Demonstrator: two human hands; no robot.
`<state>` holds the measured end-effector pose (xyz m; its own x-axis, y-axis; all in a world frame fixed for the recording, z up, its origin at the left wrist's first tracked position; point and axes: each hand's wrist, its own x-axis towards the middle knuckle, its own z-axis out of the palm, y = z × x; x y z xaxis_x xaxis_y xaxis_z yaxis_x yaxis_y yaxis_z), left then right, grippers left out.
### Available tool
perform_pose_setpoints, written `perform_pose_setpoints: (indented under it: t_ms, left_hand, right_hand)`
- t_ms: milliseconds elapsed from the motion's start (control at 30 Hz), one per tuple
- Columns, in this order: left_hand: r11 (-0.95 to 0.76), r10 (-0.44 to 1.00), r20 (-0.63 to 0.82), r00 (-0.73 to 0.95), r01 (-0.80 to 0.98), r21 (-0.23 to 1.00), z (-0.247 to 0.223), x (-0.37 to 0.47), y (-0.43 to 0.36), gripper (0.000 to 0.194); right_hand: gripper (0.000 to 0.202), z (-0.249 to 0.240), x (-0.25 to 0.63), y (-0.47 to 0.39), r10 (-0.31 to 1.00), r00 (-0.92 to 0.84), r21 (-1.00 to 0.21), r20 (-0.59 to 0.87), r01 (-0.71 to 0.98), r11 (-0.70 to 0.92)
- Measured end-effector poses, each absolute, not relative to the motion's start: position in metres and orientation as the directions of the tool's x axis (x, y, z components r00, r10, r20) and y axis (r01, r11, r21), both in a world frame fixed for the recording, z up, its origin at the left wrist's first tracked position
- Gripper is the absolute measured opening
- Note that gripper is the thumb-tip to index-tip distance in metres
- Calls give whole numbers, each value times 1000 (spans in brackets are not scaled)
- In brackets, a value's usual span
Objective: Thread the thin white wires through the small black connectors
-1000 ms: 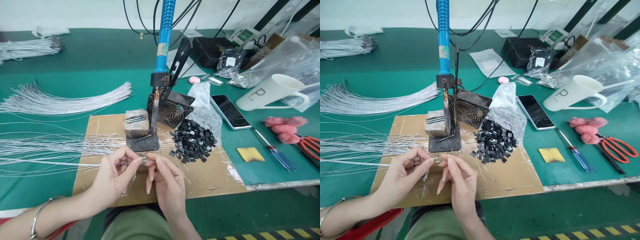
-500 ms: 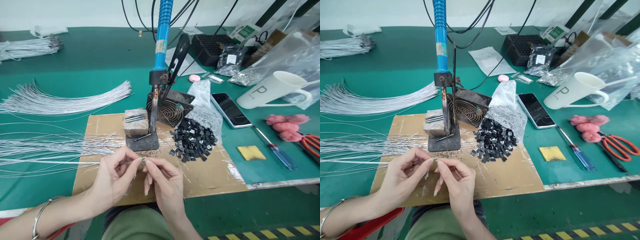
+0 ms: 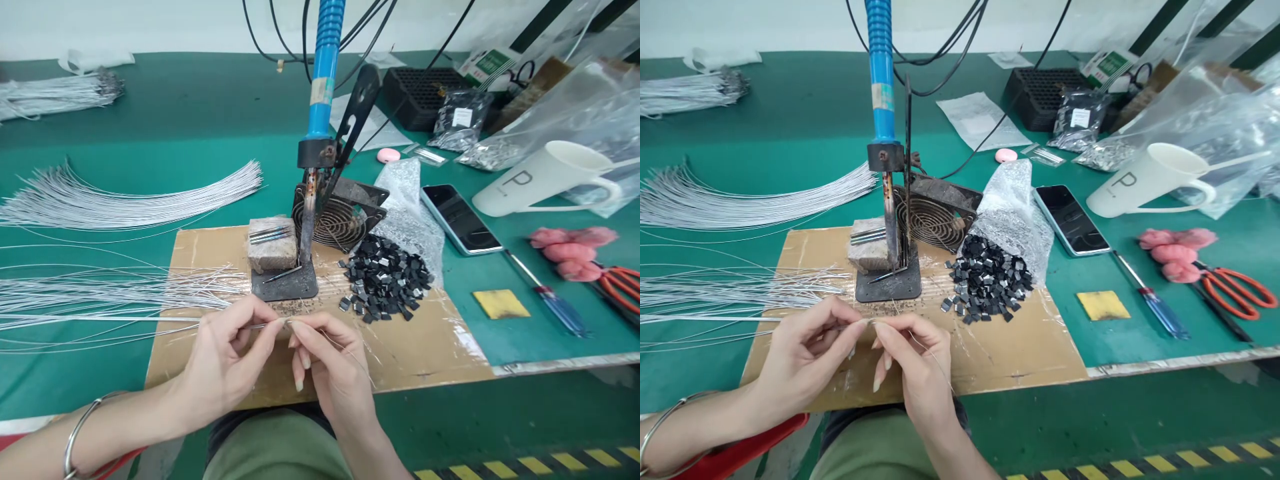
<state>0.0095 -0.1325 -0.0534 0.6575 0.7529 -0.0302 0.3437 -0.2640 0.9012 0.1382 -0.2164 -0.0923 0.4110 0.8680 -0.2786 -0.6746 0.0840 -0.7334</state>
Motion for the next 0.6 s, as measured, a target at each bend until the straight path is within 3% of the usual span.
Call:
perform_pose_setpoints:
  t_ms: [267, 600]
  left_hand:
    - [-285, 753, -8, 658, 337, 897, -53, 10, -133, 17]
    - [-162, 761, -80, 644, 308, 937, -54, 14, -131, 18]
  right_hand:
    - [14, -91, 140, -215, 874, 390, -727, -289, -683, 64]
    - [10, -97, 136, -217, 876, 416, -736, -245, -668, 111]
